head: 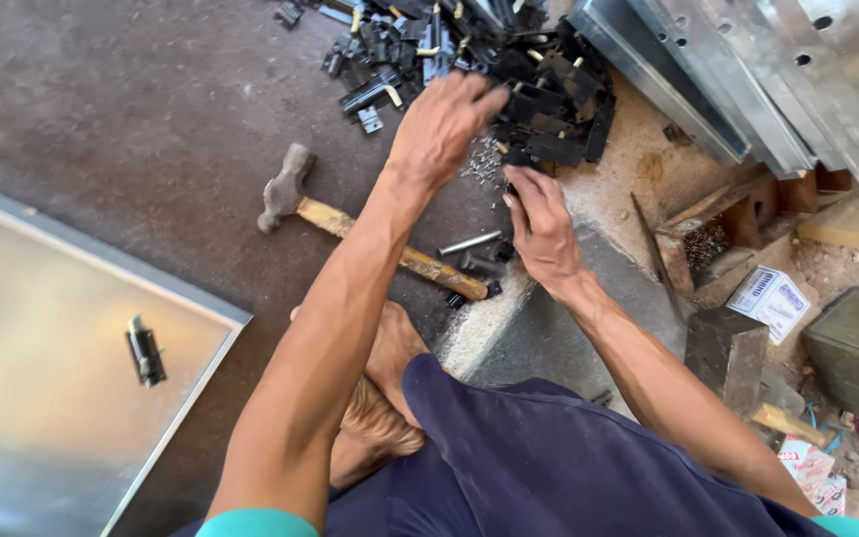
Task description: The person sits on the floor and assembles metal frames by attaching small black metal brackets to the corners. They use a hammer to drive pins or nails into the brackets, securing them to the frame. The person repeatedly picks up frames, aligns the brackets, and hammers them into place.
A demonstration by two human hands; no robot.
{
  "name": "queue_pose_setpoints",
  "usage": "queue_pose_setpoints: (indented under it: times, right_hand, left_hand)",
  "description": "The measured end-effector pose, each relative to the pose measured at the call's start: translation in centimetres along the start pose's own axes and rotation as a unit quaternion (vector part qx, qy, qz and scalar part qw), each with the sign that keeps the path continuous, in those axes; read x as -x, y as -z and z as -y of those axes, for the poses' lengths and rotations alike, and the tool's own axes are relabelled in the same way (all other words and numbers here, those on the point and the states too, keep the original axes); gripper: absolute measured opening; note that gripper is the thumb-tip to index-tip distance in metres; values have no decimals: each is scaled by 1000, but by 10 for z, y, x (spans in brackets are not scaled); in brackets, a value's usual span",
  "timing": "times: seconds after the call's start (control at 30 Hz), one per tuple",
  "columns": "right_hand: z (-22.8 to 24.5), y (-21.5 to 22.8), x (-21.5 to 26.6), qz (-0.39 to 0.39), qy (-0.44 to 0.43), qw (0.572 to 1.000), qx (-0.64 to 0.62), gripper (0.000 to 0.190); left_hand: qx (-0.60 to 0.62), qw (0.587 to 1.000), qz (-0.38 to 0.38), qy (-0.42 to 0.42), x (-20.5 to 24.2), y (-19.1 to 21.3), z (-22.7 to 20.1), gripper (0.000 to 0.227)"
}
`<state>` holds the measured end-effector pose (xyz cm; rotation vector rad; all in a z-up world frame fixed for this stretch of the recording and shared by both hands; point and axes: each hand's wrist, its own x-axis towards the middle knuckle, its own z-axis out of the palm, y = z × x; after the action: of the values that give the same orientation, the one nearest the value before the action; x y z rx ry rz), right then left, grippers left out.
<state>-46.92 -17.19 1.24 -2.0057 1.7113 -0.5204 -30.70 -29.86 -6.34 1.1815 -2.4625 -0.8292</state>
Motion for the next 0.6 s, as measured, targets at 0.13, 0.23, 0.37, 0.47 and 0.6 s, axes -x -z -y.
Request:
queue_pose_setpoints:
  times: [0.13, 0.23, 0.37, 0.47, 0.6]
  right_hand:
    - [14, -11, -10, 0, -1, 998, 55, 48]
    - [16, -26, -10, 9, -23, 999, 46, 48]
    - [24, -58, -36, 12, -42, 998, -43, 46]
    - [43, -60, -49, 3, -14, 999, -53, 41]
    - [58, -34, -43, 7, -36, 998, 60, 54]
  left_hand:
    - [-42, 992, -119, -1, 8, 39, 7, 45]
    - [-116, 984, -138, 10, 41, 64, 12, 56]
    - [6, 991, -121, 52, 68, 79, 40, 59]
    - [-3, 995, -64, 74, 55, 78, 55, 50]
    - [82, 968, -232, 53, 43, 99, 69, 64]
